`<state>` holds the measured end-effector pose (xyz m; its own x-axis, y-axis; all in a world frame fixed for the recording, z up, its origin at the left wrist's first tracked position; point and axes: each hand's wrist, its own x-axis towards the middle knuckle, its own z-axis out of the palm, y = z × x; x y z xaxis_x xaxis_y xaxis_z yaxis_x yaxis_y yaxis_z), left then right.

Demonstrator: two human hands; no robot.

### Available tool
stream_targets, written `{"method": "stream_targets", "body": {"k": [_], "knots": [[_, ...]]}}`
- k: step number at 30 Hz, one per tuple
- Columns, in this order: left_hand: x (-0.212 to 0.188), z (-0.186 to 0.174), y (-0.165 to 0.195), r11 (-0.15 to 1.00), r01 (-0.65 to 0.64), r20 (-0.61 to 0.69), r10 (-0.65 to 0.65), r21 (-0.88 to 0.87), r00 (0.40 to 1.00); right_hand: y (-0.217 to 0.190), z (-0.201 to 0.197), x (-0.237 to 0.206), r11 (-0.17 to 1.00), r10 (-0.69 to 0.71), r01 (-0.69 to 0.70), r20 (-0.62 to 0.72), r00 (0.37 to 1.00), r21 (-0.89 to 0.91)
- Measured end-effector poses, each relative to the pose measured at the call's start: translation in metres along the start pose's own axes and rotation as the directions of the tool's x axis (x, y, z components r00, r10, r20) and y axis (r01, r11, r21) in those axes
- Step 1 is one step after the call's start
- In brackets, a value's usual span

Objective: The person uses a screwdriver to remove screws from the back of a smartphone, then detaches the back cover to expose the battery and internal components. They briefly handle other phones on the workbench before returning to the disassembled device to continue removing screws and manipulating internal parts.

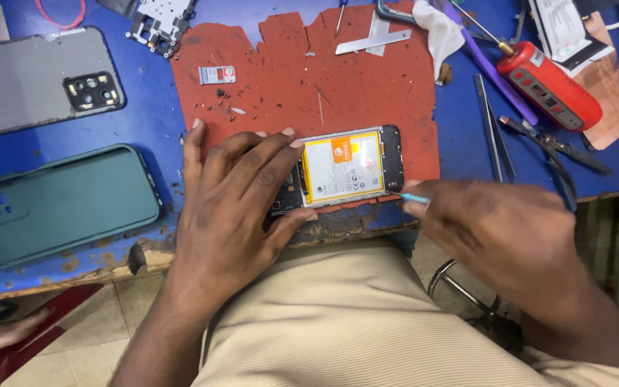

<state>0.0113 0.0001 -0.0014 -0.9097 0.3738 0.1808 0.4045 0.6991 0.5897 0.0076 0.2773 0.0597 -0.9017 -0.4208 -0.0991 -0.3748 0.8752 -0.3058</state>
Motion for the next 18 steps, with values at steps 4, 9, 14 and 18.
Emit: {"method": "stream_targets", "body": {"k": [4,9,14,18], "knots": [[0.000,-0.001,-0.002,1.000,-0.006,-0.017,0.005,-0.005,1.000,0.002,0.002,0.004,0.935,-0.281,0.324,-0.254,0.925,0.144],[0.000,-0.001,-0.001,1.000,-0.004,-0.006,0.004,-0.004,1.000,0.013,0.009,-0.005,0.980,-0.186,0.196,-0.224,0.956,0.023],[-0.001,-0.001,-0.001,1.000,-0.001,-0.008,0.001,0.000,1.000,0.015,0.015,-0.006,0.958,-0.153,0.187,-0.166,0.974,0.216],[0.000,0.001,-0.002,1.000,-0.014,-0.034,0.014,-0.010,0.999,0.012,0.013,0.000,0.911,-0.253,0.324,-0.275,0.928,0.255]]}}
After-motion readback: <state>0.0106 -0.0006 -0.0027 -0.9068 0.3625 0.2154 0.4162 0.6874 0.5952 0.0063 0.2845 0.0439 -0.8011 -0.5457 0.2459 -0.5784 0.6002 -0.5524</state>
